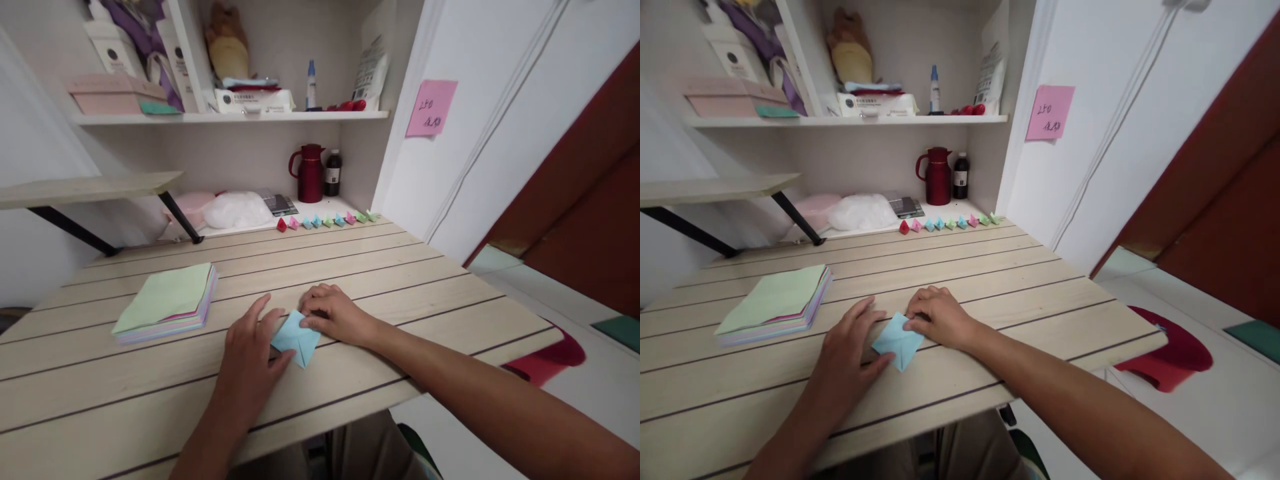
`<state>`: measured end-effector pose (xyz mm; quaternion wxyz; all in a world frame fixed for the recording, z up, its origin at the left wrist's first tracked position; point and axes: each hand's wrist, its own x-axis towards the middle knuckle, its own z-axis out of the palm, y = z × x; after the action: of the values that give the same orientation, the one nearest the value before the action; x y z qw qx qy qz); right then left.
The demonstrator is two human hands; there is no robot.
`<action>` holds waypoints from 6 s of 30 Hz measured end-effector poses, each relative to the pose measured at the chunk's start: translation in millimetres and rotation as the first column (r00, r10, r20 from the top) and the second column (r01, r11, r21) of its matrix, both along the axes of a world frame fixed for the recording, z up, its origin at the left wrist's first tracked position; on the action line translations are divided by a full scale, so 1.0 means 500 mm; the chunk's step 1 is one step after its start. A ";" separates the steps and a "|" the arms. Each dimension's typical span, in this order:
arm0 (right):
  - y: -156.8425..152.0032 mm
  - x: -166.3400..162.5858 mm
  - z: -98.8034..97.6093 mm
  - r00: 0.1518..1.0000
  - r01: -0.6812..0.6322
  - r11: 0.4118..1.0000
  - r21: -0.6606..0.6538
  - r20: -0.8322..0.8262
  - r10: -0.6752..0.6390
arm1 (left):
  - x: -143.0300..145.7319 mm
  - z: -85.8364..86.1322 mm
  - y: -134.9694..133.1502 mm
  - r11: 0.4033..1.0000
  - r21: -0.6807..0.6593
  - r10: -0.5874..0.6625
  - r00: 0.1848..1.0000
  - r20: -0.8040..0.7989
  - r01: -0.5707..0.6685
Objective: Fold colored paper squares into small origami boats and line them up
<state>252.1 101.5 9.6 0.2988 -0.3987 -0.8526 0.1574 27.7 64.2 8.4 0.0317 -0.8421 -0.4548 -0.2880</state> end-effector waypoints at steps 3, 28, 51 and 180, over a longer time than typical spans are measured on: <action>0.001 -0.002 0.001 1.000 0.013 1.000 -0.009 0.004 -0.013 | -0.008 0.004 -0.008 0.979 0.156 -0.121 0.990 -0.075 0.132; 0.013 0.014 0.007 0.993 -0.108 0.989 -0.104 -0.057 0.103 | -0.004 0.003 -0.006 0.962 0.080 -0.249 0.958 -0.143 0.262; -0.019 0.027 0.035 0.982 -0.177 0.978 -0.114 0.041 0.182 | -0.001 0.019 -0.010 0.966 -0.153 -0.232 0.960 -0.156 0.209; -0.075 0.009 0.020 0.880 0.424 0.904 0.059 0.212 -0.426 | 0.060 0.048 0.018 0.982 -0.152 -0.147 0.964 -0.223 0.115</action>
<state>256.4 63.8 19.6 0.2321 -0.5892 -0.7730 0.0385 57.6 73.3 32.5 0.0076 -0.8985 -0.4101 -0.1566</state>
